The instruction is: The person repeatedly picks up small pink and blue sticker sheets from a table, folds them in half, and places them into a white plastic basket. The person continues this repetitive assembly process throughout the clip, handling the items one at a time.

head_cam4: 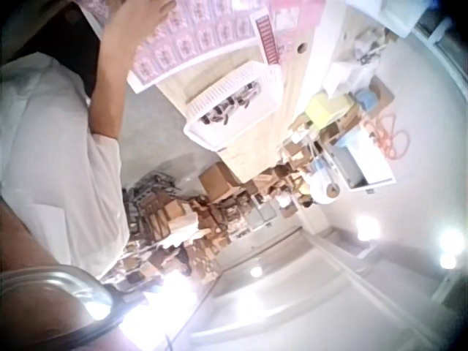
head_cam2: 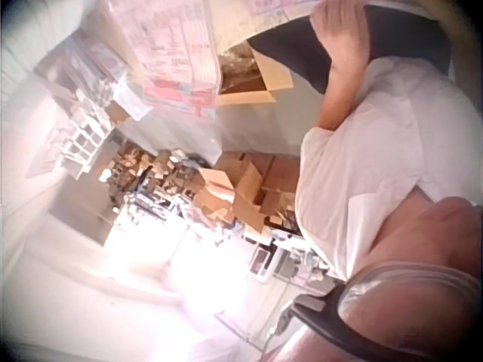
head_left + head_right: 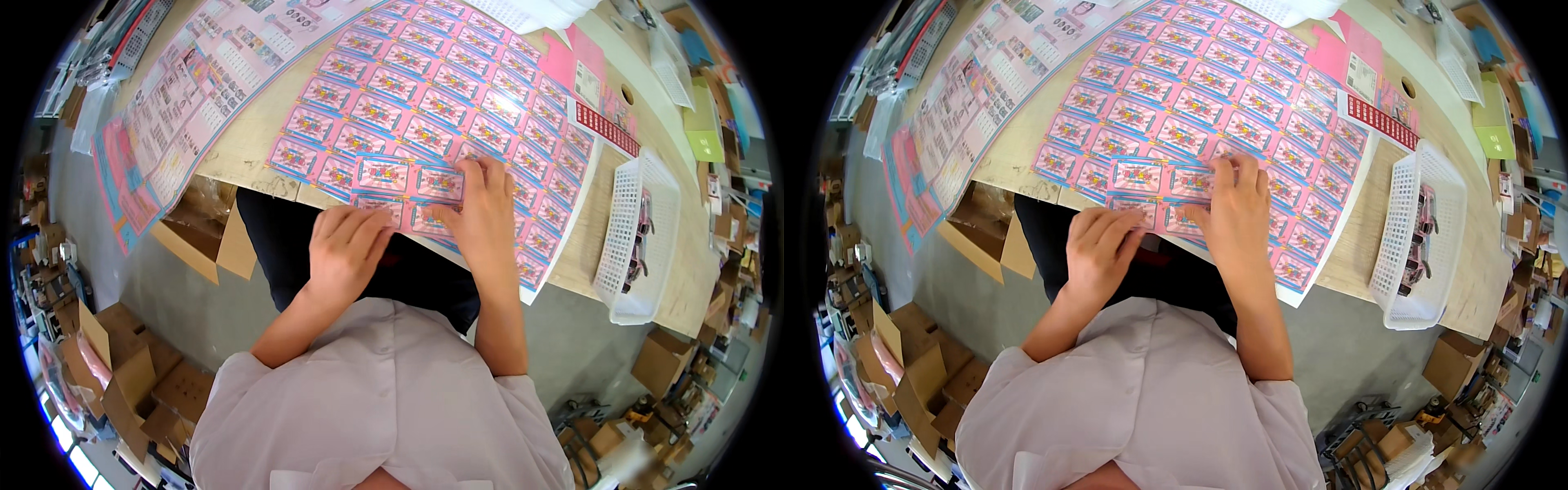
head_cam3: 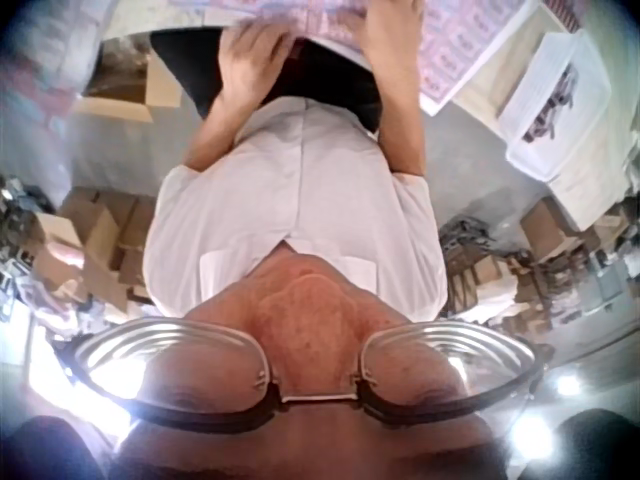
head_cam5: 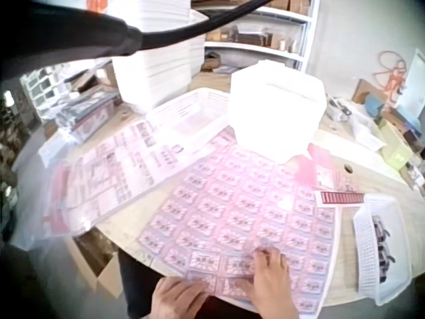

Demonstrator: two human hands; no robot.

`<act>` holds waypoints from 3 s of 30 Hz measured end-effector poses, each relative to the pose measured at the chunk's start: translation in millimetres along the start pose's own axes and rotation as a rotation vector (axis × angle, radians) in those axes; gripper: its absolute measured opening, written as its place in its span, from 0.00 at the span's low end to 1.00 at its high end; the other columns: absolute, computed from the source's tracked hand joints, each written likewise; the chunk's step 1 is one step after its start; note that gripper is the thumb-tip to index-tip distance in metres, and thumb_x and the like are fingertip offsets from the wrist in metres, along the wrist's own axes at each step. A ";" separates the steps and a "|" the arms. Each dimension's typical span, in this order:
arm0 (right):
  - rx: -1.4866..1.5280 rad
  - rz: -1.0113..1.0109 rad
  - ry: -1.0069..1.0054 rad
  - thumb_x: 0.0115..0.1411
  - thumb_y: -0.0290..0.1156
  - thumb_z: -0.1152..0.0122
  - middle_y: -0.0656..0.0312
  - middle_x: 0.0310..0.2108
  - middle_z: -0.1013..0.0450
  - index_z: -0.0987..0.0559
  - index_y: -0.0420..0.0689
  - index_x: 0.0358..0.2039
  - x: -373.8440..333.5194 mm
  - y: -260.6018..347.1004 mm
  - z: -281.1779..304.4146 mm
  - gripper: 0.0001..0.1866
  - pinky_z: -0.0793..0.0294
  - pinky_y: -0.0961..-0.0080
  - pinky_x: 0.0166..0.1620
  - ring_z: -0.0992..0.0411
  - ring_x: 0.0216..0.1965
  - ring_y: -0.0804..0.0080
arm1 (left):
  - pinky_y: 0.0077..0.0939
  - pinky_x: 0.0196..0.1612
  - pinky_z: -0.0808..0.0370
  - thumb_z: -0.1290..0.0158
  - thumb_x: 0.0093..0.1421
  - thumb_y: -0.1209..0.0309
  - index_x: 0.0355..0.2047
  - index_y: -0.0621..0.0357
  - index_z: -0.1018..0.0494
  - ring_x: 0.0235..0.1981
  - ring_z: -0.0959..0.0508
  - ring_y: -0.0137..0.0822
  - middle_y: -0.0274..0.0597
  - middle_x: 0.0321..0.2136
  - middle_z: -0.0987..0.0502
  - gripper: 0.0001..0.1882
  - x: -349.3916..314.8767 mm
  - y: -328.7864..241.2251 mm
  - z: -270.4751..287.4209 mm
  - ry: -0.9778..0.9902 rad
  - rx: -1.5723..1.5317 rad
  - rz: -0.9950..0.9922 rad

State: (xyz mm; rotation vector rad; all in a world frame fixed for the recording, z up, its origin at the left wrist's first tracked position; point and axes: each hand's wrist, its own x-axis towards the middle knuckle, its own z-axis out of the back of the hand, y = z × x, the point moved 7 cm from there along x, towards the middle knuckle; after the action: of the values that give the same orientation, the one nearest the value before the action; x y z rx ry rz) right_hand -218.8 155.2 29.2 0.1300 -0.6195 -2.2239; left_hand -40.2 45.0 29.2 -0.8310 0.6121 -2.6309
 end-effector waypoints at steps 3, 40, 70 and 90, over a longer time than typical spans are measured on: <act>0.064 0.055 -0.006 0.42 0.32 0.13 0.52 0.56 0.31 0.22 0.42 0.57 1.2 7.6 -3.7 0.40 0.29 0.50 0.59 0.30 0.57 0.46 | 0.36 0.39 0.23 0.29 0.57 0.76 0.45 0.59 0.19 0.37 0.20 0.41 0.40 0.35 0.20 0.16 -7.6 23.4 15.5 -0.080 0.025 0.139; -0.010 0.508 0.110 0.58 0.53 0.25 0.57 0.68 0.26 0.32 0.42 0.73 1.0 61.7 -48.7 0.48 0.39 0.42 0.74 0.33 0.73 0.54 | 0.19 0.15 0.27 0.46 0.74 0.74 0.75 0.65 0.41 0.11 0.30 0.21 0.35 0.19 0.24 0.32 1.7 89.6 29.9 0.194 -1.476 1.011; 0.414 0.206 -0.317 0.60 0.24 0.24 0.53 0.49 0.14 0.14 0.38 0.46 -30.6 70.3 -18.4 0.14 0.13 0.68 0.37 0.13 0.38 0.57 | 0.27 0.24 0.34 0.37 0.70 0.73 0.36 0.65 0.19 0.20 0.35 0.31 0.43 0.19 0.29 0.07 3.1 25.8 7.1 0.045 -0.560 0.460; 0.436 0.188 -0.394 0.57 0.20 0.25 0.51 0.44 0.14 0.19 0.40 0.37 -35.9 67.8 -13.7 0.10 0.13 0.68 0.36 0.14 0.38 0.57 | 0.25 0.35 0.19 0.40 0.72 0.77 0.45 0.69 0.17 0.29 0.17 0.29 0.45 0.30 0.15 0.06 11.1 14.8 11.4 0.133 -0.445 0.365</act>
State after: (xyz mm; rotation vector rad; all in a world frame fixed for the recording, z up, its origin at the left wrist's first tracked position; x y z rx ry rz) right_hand -144.4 138.5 45.5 -0.1462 -1.2741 -1.9135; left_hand -39.6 24.2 35.6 -0.5855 1.2848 -2.2554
